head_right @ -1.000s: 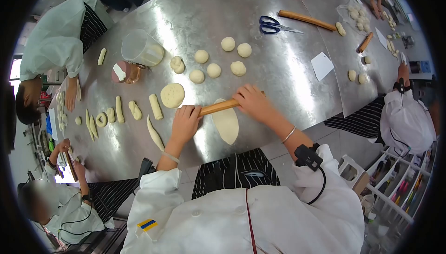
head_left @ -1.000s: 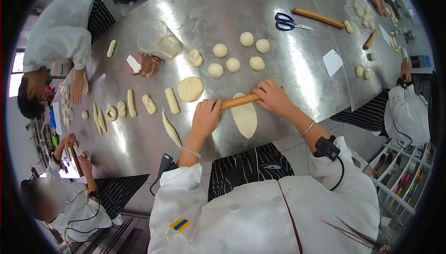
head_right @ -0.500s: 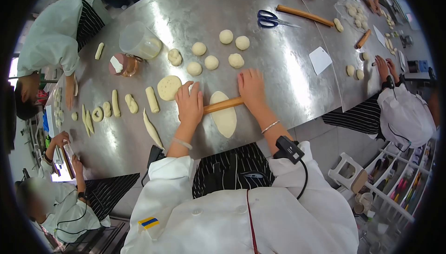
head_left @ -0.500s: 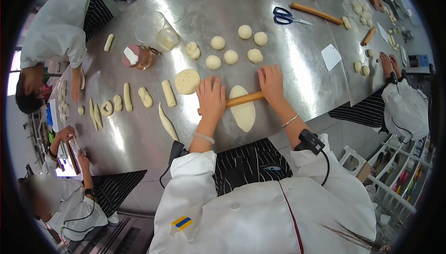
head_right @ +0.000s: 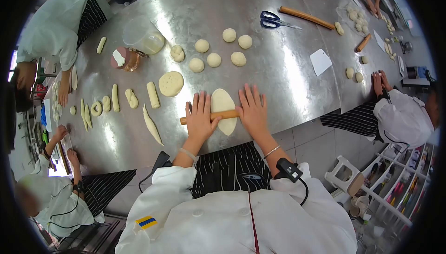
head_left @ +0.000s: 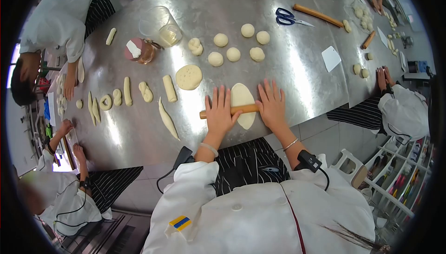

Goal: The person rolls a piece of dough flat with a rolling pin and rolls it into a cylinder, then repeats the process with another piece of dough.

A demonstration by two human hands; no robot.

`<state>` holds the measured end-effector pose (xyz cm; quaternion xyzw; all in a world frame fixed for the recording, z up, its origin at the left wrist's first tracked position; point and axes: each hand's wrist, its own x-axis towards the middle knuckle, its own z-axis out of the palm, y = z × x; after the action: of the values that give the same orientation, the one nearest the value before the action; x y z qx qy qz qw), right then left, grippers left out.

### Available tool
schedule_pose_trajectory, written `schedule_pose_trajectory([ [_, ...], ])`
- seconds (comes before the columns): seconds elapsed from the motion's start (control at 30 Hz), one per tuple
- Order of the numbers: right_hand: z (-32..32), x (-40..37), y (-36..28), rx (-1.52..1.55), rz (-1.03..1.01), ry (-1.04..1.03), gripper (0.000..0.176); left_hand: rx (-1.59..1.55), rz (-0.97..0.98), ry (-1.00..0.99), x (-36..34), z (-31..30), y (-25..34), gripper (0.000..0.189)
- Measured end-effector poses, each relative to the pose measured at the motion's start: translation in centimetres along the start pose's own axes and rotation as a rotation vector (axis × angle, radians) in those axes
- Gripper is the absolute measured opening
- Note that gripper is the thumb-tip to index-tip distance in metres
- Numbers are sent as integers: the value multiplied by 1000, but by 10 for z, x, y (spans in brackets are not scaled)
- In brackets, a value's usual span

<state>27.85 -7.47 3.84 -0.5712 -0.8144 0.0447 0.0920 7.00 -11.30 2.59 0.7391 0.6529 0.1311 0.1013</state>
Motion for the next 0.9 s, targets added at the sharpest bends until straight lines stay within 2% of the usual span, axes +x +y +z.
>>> schedule_pose_trajectory([
  [0.07, -5, -18, -3, 9, -4, -64, 66, 2, 13, -15, -12, -1, 3, 88],
  [0.17, 3, -50, -1, 68, -12, -56, 71, -6, 43, -44, -37, -1, 6, 91],
  [0.43, 8, -110, 0, 68, -59, -87, 73, -5, 124, -67, -104, 15, 9, 96],
  [0.57, 3, -132, -2, 95, -48, -133, 73, 17, 126, -151, -124, 17, 9, 88],
  [0.7, -3, -148, -3, 58, -75, -146, 71, 72, 194, -127, -140, 13, 4, 81],
  [0.77, -9, -151, -3, 10, -121, -105, 66, 96, 275, 12, -144, 11, 0, 63],
  [0.9, -14, -144, 5, 170, -124, -45, 60, 141, 256, 79, -135, 9, -4, 54],
])
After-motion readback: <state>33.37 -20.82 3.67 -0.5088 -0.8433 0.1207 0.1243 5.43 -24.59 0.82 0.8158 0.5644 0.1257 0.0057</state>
